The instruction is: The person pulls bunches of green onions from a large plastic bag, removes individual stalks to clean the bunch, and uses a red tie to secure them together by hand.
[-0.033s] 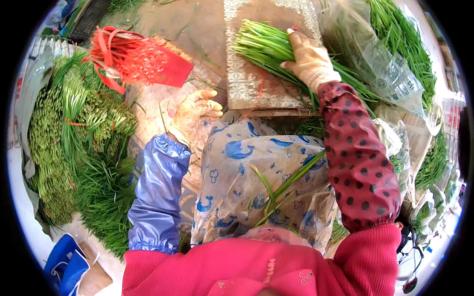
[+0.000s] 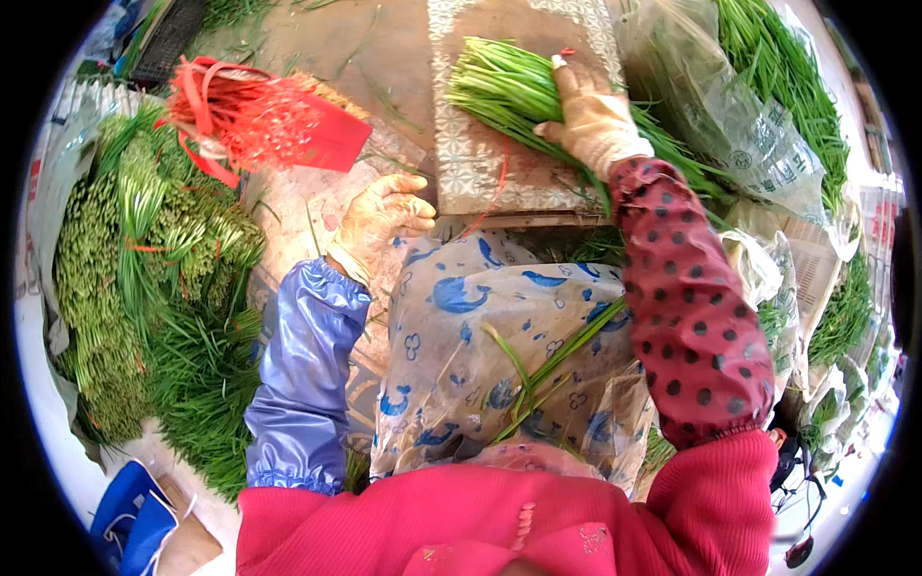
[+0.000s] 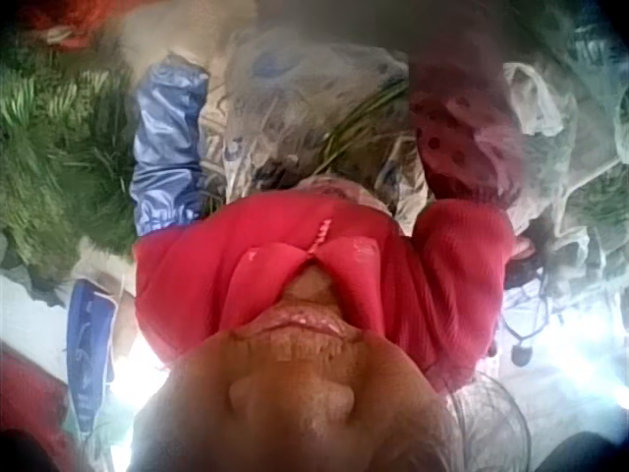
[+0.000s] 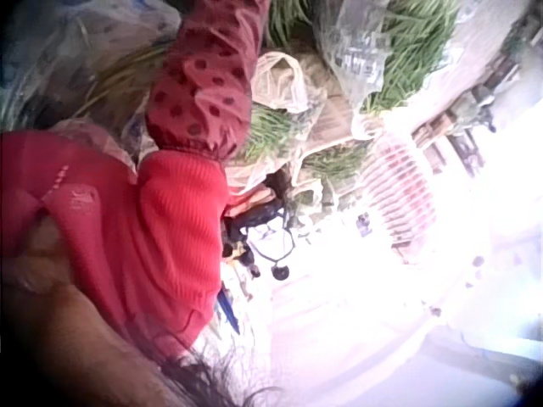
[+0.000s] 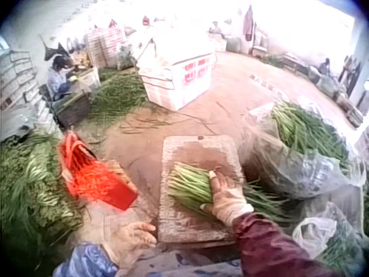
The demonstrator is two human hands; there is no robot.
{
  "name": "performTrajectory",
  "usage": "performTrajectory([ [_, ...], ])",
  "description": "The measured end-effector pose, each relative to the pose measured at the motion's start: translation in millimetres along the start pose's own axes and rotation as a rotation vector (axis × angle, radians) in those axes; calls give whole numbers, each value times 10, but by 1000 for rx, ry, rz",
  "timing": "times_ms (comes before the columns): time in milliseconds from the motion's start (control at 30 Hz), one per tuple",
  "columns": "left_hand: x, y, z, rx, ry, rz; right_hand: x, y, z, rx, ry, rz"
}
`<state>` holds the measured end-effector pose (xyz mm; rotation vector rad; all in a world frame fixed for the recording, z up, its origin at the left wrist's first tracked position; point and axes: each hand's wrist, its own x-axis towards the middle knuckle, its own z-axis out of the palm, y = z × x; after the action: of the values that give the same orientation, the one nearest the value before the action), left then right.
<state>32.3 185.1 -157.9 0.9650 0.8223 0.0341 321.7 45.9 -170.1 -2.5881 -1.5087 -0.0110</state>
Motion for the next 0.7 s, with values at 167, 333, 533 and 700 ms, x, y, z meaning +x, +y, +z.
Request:
performTrajectory([
  [167,383,86,578,1003,-105,718,34,1,198,146,-10,73],
  [333,780,368,1241,1440,-108,1229,70,97,166,150,99,-10],
  [533,1330,298,1232,1988,55,1009,16,-114,331,91,164,40],
  [700,1625,505,1296,2132,-62,805,-48,-93,283,191,110,20],
])
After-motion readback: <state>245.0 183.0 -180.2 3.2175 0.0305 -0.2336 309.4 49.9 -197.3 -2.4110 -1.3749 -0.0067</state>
